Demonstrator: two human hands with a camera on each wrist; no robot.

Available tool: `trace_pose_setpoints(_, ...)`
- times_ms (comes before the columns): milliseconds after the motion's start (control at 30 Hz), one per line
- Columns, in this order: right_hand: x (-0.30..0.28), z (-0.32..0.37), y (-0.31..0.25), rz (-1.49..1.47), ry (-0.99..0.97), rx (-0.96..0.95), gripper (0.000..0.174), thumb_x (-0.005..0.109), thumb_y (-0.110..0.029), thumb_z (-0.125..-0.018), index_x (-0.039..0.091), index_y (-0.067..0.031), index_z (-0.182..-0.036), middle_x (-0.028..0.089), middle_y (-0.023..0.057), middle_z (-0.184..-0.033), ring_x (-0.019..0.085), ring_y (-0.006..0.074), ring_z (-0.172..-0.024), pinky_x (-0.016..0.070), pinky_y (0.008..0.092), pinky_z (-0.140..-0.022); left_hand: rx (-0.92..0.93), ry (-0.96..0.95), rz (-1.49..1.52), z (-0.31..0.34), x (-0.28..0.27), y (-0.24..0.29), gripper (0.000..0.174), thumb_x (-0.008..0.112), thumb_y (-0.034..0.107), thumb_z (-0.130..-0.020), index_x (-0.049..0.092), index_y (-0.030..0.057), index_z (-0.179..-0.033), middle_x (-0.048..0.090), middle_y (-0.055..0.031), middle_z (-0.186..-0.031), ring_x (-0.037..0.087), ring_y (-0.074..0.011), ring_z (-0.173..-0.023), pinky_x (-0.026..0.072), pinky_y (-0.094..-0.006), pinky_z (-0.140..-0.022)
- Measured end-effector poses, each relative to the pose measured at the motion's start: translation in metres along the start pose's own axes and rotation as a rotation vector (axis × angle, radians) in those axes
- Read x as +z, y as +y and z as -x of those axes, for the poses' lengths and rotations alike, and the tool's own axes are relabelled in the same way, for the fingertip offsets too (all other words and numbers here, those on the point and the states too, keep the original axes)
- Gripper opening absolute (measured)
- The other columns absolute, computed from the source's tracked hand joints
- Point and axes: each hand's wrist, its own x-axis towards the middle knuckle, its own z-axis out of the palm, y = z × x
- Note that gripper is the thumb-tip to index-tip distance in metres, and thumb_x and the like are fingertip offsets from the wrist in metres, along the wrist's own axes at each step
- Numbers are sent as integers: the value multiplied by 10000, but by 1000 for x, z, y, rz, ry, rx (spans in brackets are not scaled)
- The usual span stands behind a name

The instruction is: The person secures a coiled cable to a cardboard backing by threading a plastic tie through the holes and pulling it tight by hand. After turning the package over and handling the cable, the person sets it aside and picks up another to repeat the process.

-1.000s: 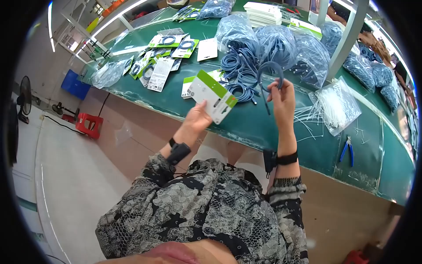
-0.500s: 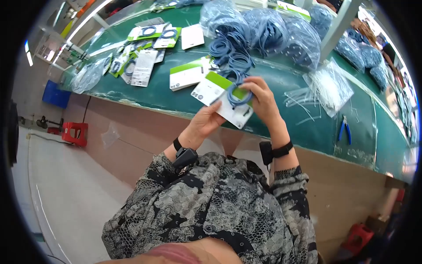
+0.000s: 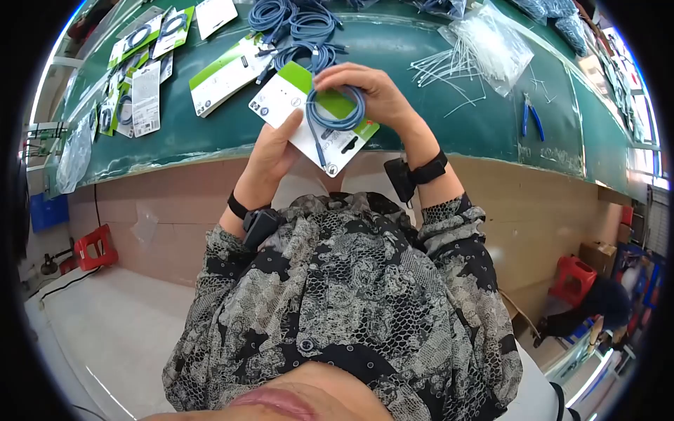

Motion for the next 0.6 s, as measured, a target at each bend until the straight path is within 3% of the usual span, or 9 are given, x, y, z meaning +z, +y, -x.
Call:
trace_pose_setpoints(100,7,-6,-7,-3,248,115,238,560,-32,-884,589,-9,-1119,595,83,-1131,607,163,-948,490,254,-845,106,64,-131,-7,3,-6,357,633,40,-849,496,13,-1177,585,-93,-1134,593,-201,-1022,506,-326,-871)
trace_pose_setpoints(133,4,-3,-7,-1,251,117,238,560,-32,-884,589,-9,-1119,595,83,-1131,607,163,-948,490,254,-845,104,61,-131,-8,4,-7,357,633,40,-849,496,13,-1177,585,-93,-1134,593,-201,-1022,506,-326,-871)
trace_pose_setpoints(233,-7,13,-9,-31,464,434,257,555,-64,-900,574,-16,-1151,612,75,-1068,610,143,-868,504,240,-772,266,112,-139,-11,3,-10,345,652,9,-826,520,14,-1144,597,-90,-1095,601,-185,-979,507,-302,-847)
trace_pose_setpoints(400,-10,38,-42,-45,528,591,267,549,-90,-910,557,3,-1160,619,79,-969,601,117,-772,509,239,-697,374,150,-114,-15,4,-8,326,643,-8,-828,523,13,-1130,599,-82,-1075,603,-171,-951,507,-282,-827)
trace_pose_setpoints(500,9,30,-59,-347,382,632,259,550,-106,-916,550,35,-1134,617,73,-874,594,98,-717,514,242,-659,363,164,-132,-18,8,-13,318,631,-16,-834,521,13,-1132,598,-78,-1067,601,-166,-956,507,-280,-827)
trace_pose_setpoints(600,12,27,-53,-347,349,621,245,561,-112,-912,555,39,-1105,615,62,-841,597,97,-706,515,241,-651,371,155,-138,-17,16,-16,319,626,-10,-840,515,15,-1138,593,-72,-1074,598,-161,-962,507,-280,-828)
